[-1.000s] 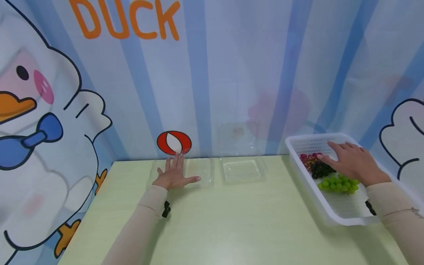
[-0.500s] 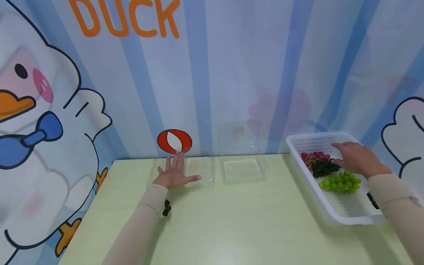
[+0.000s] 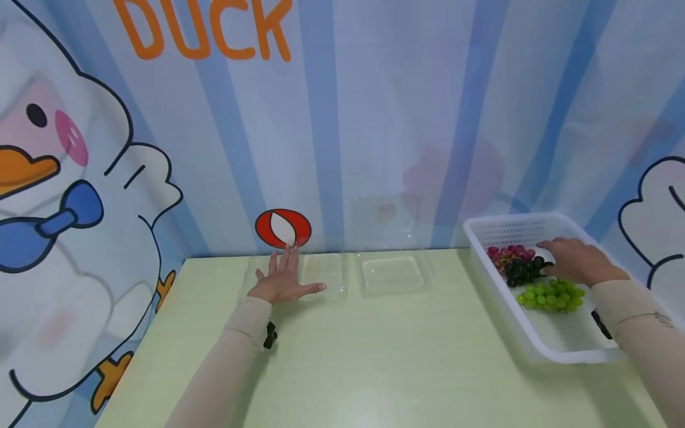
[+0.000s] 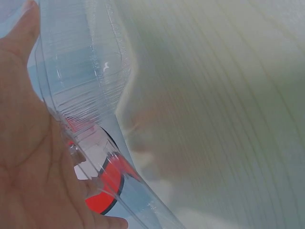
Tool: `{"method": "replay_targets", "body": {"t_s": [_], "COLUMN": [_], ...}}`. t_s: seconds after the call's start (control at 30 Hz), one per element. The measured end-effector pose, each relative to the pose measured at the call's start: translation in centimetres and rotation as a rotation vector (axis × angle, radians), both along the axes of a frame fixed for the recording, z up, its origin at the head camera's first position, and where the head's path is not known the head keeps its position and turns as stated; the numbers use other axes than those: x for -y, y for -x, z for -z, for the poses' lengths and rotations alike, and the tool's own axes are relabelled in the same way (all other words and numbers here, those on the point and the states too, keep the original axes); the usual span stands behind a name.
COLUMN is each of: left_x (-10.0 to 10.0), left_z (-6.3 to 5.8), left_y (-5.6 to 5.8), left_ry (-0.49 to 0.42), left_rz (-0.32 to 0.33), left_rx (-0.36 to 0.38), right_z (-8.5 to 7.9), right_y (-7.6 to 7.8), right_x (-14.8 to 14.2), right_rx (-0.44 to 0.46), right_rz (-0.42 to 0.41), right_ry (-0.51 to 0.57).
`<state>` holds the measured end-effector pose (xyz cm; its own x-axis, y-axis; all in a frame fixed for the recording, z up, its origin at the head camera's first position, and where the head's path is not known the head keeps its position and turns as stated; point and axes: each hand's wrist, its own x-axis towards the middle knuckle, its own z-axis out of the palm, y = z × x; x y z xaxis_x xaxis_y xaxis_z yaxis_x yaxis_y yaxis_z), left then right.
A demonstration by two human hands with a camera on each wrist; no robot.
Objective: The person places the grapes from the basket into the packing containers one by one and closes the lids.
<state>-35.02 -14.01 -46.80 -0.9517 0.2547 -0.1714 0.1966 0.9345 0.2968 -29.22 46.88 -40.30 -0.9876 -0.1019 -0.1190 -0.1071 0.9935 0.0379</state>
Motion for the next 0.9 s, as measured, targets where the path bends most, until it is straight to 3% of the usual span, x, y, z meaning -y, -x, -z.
{"method": "replay_targets", "body": {"t_s": [0.27, 0.47, 0.67, 0.9], "left_x": [-0.2, 0.0, 0.1, -0.1], "left_z": [-0.4, -0.3, 0.1, 0.0], "left_y": [0.2, 0.0, -0.3, -0.2], "left_ry": [-0.007, -0.005, -0.004, 0.002], "left_rz": [0.003, -0.004, -0.011, -0.012], "left_rx": [-0.022, -0.006, 0.006, 0.005], "right_z": [0.3, 1.9, 3.5, 4.2], "right_y": [0.7, 1.0, 1.1, 1.7], "right_x": [-0.3, -0.9, -1.4, -1.4], "right_rx": [0.030, 0.033, 0.065, 0.081], "right_rz": [-0.028, -0.088, -0.143, -0.098], "right_ry": [0.049, 0.136, 0.153, 0.169]}}
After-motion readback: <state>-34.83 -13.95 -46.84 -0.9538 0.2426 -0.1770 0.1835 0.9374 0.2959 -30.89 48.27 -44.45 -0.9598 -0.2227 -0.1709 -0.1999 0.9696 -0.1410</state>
